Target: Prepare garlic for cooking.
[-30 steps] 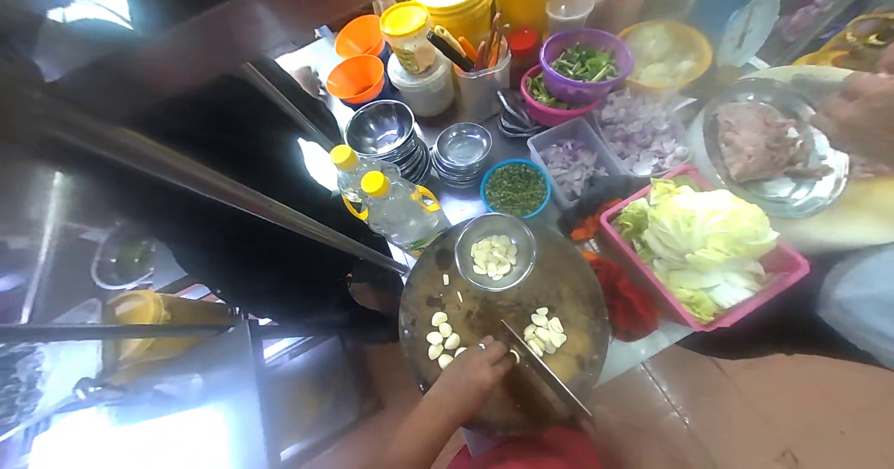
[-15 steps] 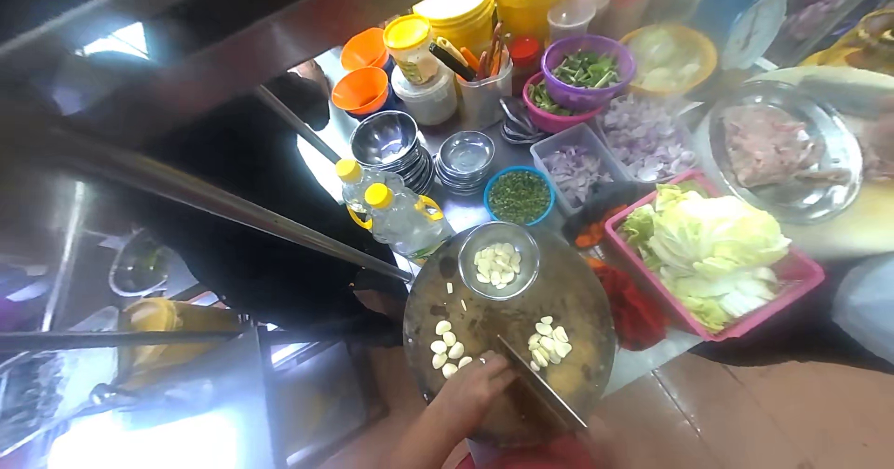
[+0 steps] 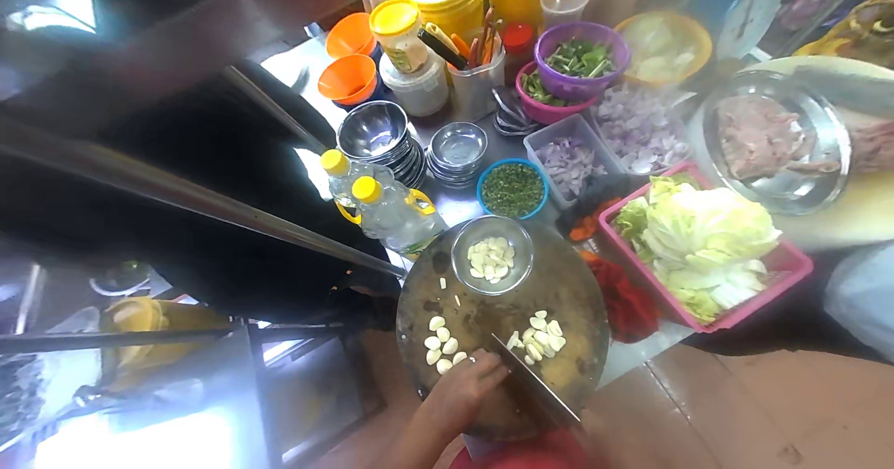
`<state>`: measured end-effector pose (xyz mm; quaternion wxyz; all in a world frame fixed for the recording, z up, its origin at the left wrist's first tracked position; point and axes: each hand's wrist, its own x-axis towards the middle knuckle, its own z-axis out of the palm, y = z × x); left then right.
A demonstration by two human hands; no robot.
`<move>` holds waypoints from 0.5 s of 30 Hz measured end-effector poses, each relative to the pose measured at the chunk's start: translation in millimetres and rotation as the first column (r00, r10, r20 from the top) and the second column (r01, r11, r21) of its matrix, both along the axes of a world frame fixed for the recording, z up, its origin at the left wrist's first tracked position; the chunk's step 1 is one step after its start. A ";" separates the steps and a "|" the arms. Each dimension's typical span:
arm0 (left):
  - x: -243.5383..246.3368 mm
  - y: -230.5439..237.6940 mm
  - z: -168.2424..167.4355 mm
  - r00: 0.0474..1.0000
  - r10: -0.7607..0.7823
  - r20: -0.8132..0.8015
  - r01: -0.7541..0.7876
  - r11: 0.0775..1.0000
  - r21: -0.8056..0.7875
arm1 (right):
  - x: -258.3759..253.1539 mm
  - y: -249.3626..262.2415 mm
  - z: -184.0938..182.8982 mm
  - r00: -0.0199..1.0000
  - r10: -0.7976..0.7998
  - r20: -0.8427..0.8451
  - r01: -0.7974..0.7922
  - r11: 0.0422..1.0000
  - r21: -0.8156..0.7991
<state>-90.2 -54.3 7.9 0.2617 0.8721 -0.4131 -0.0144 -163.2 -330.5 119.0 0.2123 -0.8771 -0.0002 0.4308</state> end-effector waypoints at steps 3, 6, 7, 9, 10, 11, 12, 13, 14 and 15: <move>0.0 3.2 -0.2 1.000 0.007 0.020 -0.007 1.000 0.001 | 5.6 2.4 17.3 0.999 -0.042 0.008 0.042 0.999 0.027; -1.9 2.7 -3.3 1.000 0.001 0.030 0.000 1.000 -0.029 | -0.3 1.0 0.1 1.000 -0.002 -0.006 0.002 1.000 0.012; -3.0 2.4 -3.6 0.999 0.000 0.032 0.002 0.999 -0.038 | -1.1 -0.1 -2.8 1.000 0.001 -0.011 -0.001 1.000 0.015; -1.5 3.9 -4.1 0.999 0.007 0.042 -0.005 0.999 -0.044 | 1.1 -1.1 -2.9 1.000 0.000 0.024 -0.001 0.999 0.042; -2.5 5.6 -4.2 0.999 0.010 0.043 -0.008 0.999 -0.042 | 0.4 -0.3 -1.9 0.999 -0.004 0.041 0.002 0.999 0.052; -3.6 6.5 -4.3 0.999 0.010 0.048 -0.008 0.999 -0.040 | -0.3 0.8 -1.4 0.999 -0.005 0.033 0.003 0.999 0.047; -3.7 6.7 -4.5 0.999 0.009 0.049 -0.007 0.999 -0.040 | 0.5 1.7 -3.2 1.000 -0.001 0.002 0.001 0.999 0.032; -4.2 6.4 -4.7 0.999 0.006 0.050 -0.004 0.999 -0.040 | 1.9 2.2 -5.1 0.999 0.006 -0.040 -0.005 1.000 0.017; -4.7 5.7 -5.4 0.999 0.001 0.050 0.001 0.999 -0.044 | 1.9 1.5 -5.3 0.999 0.009 -0.051 -0.009 1.000 0.015; -3.3 4.8 -5.8 0.999 -0.003 0.052 0.005 0.999 -0.048 | 2.7 0.0 -3.5 0.999 0.009 -0.035 -0.008 1.000 0.023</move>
